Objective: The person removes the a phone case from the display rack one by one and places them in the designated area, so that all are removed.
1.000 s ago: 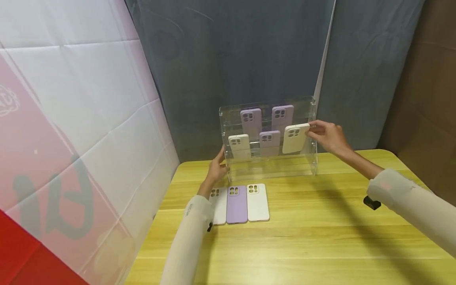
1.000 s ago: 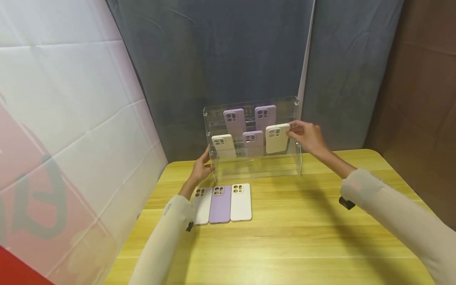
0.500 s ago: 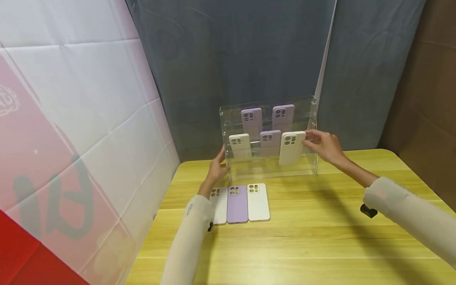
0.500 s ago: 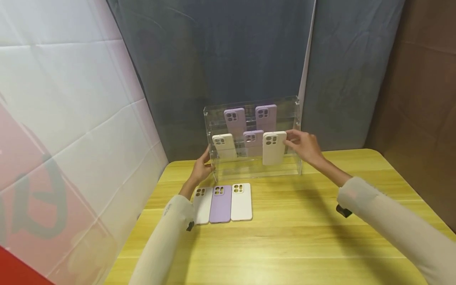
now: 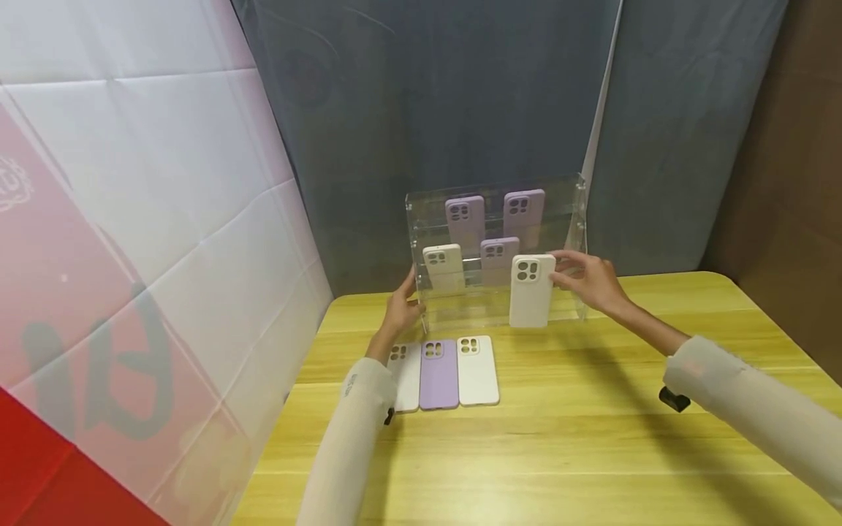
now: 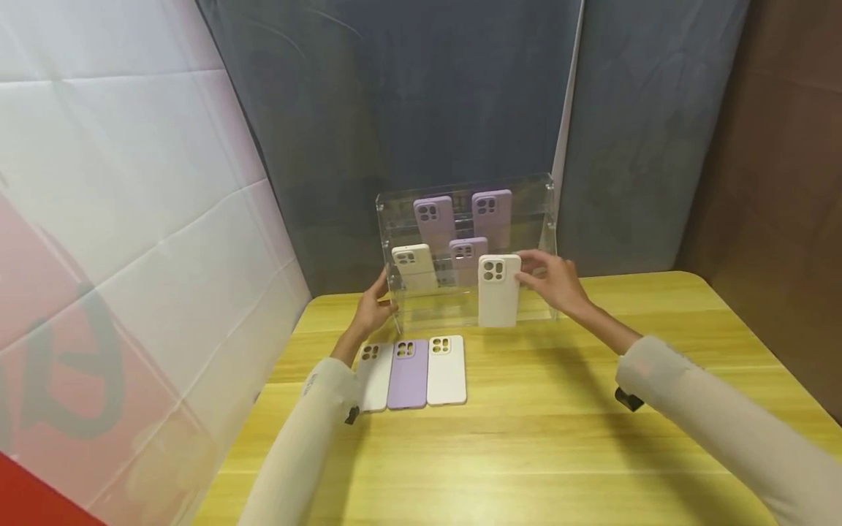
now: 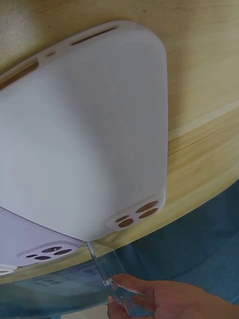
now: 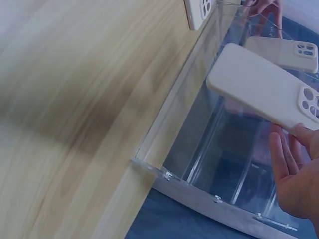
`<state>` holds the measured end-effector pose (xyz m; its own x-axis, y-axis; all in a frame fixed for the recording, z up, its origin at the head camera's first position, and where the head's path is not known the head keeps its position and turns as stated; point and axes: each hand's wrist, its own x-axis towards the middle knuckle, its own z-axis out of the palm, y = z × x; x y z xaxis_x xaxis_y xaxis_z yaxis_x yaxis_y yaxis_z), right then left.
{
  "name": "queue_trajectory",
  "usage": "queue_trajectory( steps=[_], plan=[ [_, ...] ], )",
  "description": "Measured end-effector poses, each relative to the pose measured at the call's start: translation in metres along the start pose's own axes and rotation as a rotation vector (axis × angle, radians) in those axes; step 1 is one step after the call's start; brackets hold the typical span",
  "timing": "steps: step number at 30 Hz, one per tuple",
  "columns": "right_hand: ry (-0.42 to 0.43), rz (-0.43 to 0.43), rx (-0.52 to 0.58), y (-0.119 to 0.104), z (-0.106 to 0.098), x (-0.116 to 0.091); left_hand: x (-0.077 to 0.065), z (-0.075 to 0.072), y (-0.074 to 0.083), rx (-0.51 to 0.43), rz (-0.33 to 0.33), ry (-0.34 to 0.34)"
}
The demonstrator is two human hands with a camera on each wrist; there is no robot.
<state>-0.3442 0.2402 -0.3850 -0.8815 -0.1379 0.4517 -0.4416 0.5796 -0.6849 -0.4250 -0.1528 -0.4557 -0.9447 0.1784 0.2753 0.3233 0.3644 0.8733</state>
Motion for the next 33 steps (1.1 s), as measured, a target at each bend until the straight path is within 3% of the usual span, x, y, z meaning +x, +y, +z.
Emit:
queue_trajectory(
  steps=[11, 22, 33],
  plan=[
    [-0.081, 0.015, 0.118, 0.010, 0.022, -0.009, -0.004, -0.001, -0.003, 0.007, 0.000, -0.004],
    [-0.129, 0.063, 0.148, 0.014, 0.033, -0.014, -0.006, -0.003, 0.005, -0.008, -0.010, -0.020],
    [-0.156, 0.062, 0.182, 0.021, 0.046, -0.019, -0.002, 0.000, 0.002, 0.012, -0.031, 0.003]
  ],
)
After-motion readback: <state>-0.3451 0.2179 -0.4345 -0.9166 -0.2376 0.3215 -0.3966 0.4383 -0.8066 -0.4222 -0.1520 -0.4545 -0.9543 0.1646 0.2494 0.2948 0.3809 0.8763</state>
